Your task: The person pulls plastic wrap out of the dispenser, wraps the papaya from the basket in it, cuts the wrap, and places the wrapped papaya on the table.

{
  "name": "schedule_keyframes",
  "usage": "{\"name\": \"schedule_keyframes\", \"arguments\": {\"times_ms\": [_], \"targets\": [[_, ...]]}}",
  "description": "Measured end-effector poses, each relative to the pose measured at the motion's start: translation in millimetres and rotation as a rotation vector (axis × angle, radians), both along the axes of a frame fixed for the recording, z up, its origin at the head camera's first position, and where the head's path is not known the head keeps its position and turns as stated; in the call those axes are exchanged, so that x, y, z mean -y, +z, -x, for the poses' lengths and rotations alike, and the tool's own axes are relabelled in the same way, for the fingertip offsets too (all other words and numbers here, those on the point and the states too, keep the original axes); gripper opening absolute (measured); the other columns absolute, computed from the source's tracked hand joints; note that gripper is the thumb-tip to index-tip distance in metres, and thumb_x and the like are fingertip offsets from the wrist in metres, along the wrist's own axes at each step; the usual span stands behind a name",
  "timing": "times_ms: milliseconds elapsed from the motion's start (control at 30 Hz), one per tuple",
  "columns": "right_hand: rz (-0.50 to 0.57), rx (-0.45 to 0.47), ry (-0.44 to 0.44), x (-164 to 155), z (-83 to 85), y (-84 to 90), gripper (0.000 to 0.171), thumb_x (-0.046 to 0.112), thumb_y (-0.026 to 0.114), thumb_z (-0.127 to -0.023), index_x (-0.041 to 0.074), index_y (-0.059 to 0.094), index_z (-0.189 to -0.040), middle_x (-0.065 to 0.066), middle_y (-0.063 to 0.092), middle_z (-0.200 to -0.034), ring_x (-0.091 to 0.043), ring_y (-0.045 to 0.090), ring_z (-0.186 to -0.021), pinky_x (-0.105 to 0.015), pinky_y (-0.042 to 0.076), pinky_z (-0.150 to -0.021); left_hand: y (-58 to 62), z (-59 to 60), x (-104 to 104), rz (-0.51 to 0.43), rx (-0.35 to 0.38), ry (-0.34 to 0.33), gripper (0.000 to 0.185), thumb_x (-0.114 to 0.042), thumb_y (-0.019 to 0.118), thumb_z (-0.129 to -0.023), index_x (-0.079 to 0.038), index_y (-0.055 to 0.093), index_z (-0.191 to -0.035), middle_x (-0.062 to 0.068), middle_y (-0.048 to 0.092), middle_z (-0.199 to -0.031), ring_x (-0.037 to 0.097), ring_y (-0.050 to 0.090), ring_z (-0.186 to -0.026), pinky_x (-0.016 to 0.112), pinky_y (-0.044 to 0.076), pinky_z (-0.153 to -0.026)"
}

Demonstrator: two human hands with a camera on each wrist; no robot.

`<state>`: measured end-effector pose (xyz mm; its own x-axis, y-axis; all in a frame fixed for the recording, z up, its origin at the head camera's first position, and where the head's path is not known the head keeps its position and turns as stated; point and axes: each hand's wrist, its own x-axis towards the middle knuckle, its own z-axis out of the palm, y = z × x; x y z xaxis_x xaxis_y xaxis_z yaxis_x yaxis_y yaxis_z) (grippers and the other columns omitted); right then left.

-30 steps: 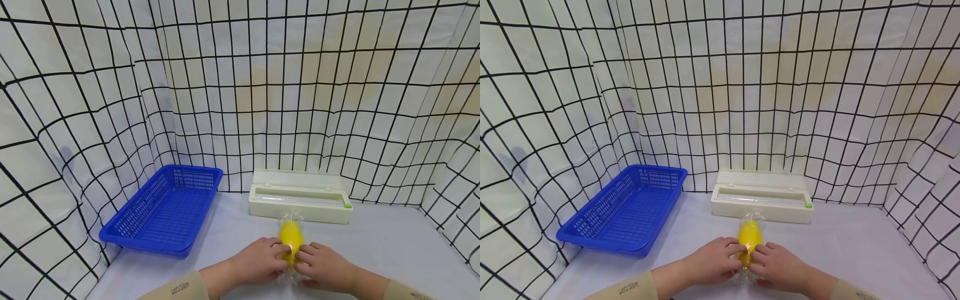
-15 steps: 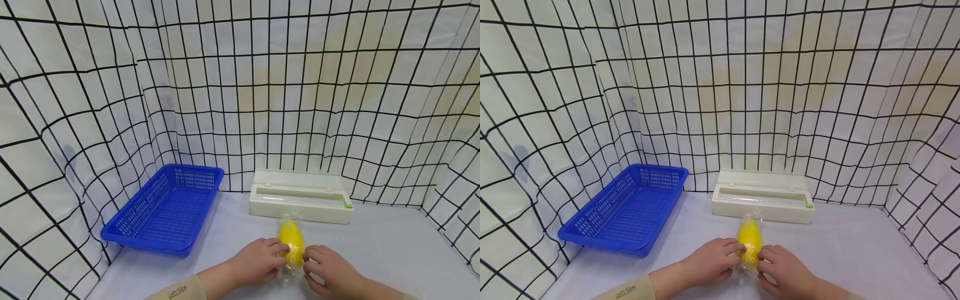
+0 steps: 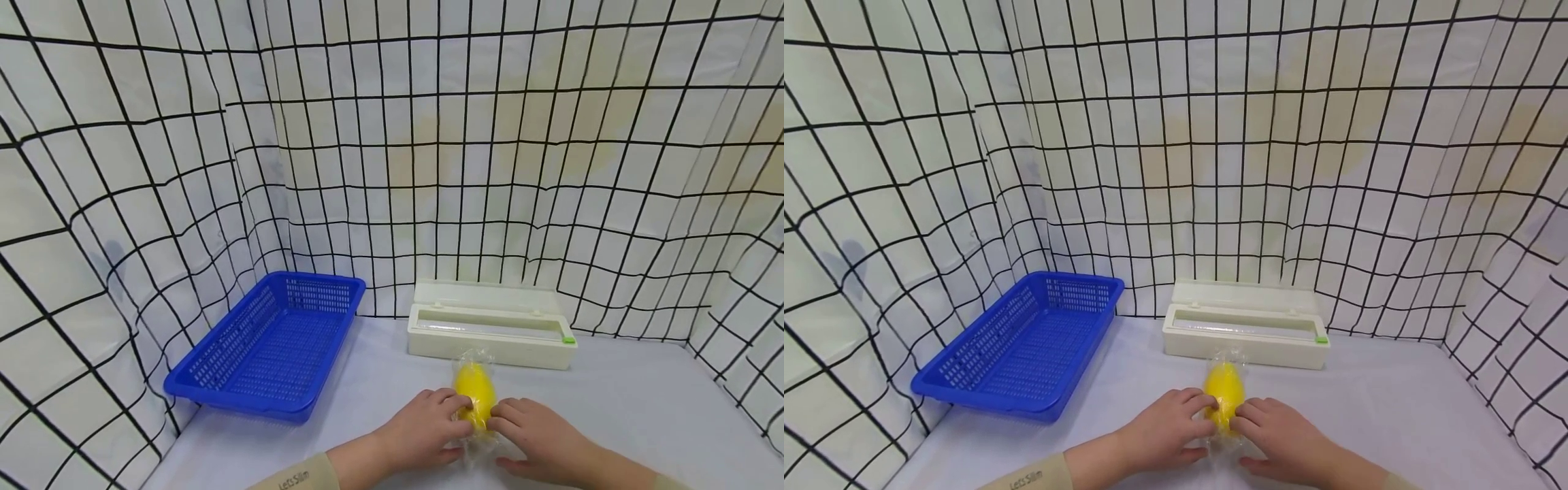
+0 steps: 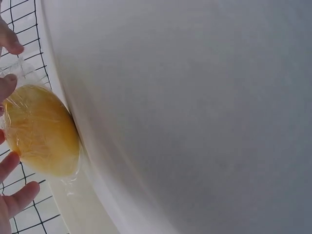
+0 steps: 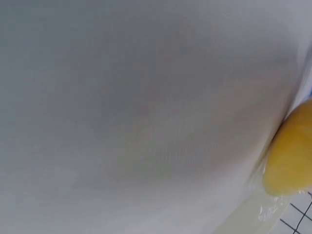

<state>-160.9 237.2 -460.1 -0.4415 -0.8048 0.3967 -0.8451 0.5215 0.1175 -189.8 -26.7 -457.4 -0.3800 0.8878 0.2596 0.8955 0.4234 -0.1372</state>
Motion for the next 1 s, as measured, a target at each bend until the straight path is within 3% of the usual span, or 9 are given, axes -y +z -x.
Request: {"name": "schedule_keyframes", "arguments": {"times_ms": [100, 200, 367, 533, 733, 1000], "targets": [[-0.025, -0.070, 0.035, 8, 3.5, -3.7, 0.043, 0.051, 0.076, -0.083, 0.024, 0.059, -0.112, 0.012, 0.055, -0.107, -0.008, 0.053, -0.096, -0.027, 0.052, -0.080, -0.4, -1.2, -2, -0.037, 0.001, 0.004, 0.018, -0.046, 0.066, -0.094, -0.035, 0.068, -0.107, -0.007, 0.057, -0.130, 0.014, 0.053, -0.115, 0.027, 0.050, -0.091], [-0.007, -0.118, 0.051, 15, 4.2, -4.7, 0.034, 0.046, 0.076, -0.085, 0.025, 0.062, -0.107, 0.011, 0.056, -0.102, -0.008, 0.052, -0.093, -0.024, 0.049, -0.075, -0.4, -1.4, -4, -0.066, 0.004, 0.010, 0.012, -0.042, 0.063, -0.096, -0.034, 0.070, -0.102, -0.008, 0.060, -0.126, 0.013, 0.054, -0.113, 0.026, 0.051, -0.089], [0.062, -0.087, 0.042, 18, 4.2, -2.7, 0.015, 0.031, 0.075, -0.090, 0.026, 0.066, -0.100, 0.013, 0.060, -0.099, -0.008, 0.055, -0.090, -0.023, 0.051, -0.073, -1.1, 0.1, -6, -0.118, 0.019, 0.006, 0.012, -0.035, 0.060, -0.098, -0.030, 0.070, -0.096, -0.009, 0.063, -0.122, 0.011, 0.056, -0.111, 0.025, 0.051, -0.091], [0.177, -0.061, 0.063, 16, 5.8, -2.8, 0.005, 0.028, 0.067, -0.096, 0.025, 0.066, -0.094, 0.013, 0.062, -0.098, -0.005, 0.058, -0.089, -0.020, 0.051, -0.078, 1.9, 1.0, -6, -0.155, 0.017, -0.014, 0.013, -0.028, 0.059, -0.098, -0.025, 0.070, -0.091, -0.008, 0.064, -0.120, 0.009, 0.058, -0.111, 0.021, 0.047, -0.096], [0.253, 0.007, 0.039, 12, 4.6, -0.1, 0.015, 0.022, 0.077, -0.087, 0.027, 0.064, -0.091, 0.017, 0.061, -0.098, -0.002, 0.057, -0.089, -0.017, 0.050, -0.078, 7.3, 2.3, -9, -0.133, 0.100, 0.033, 0.015, -0.027, 0.057, -0.099, -0.022, 0.068, -0.089, -0.009, 0.065, -0.123, 0.008, 0.058, -0.115, 0.022, 0.045, -0.101], [0.175, -0.012, -0.043, 9, 4.3, 1.0, 0.041, 0.033, 0.088, -0.073, 0.022, 0.062, -0.103, 0.015, 0.059, -0.103, -0.005, 0.059, -0.093, -0.024, 0.053, -0.079, 13.0, 4.9, -12, -0.176, 0.217, 0.070, 0.017, -0.027, 0.058, -0.099, -0.024, 0.067, -0.085, -0.011, 0.066, -0.119, 0.005, 0.060, -0.111, 0.022, 0.047, -0.098]]}}
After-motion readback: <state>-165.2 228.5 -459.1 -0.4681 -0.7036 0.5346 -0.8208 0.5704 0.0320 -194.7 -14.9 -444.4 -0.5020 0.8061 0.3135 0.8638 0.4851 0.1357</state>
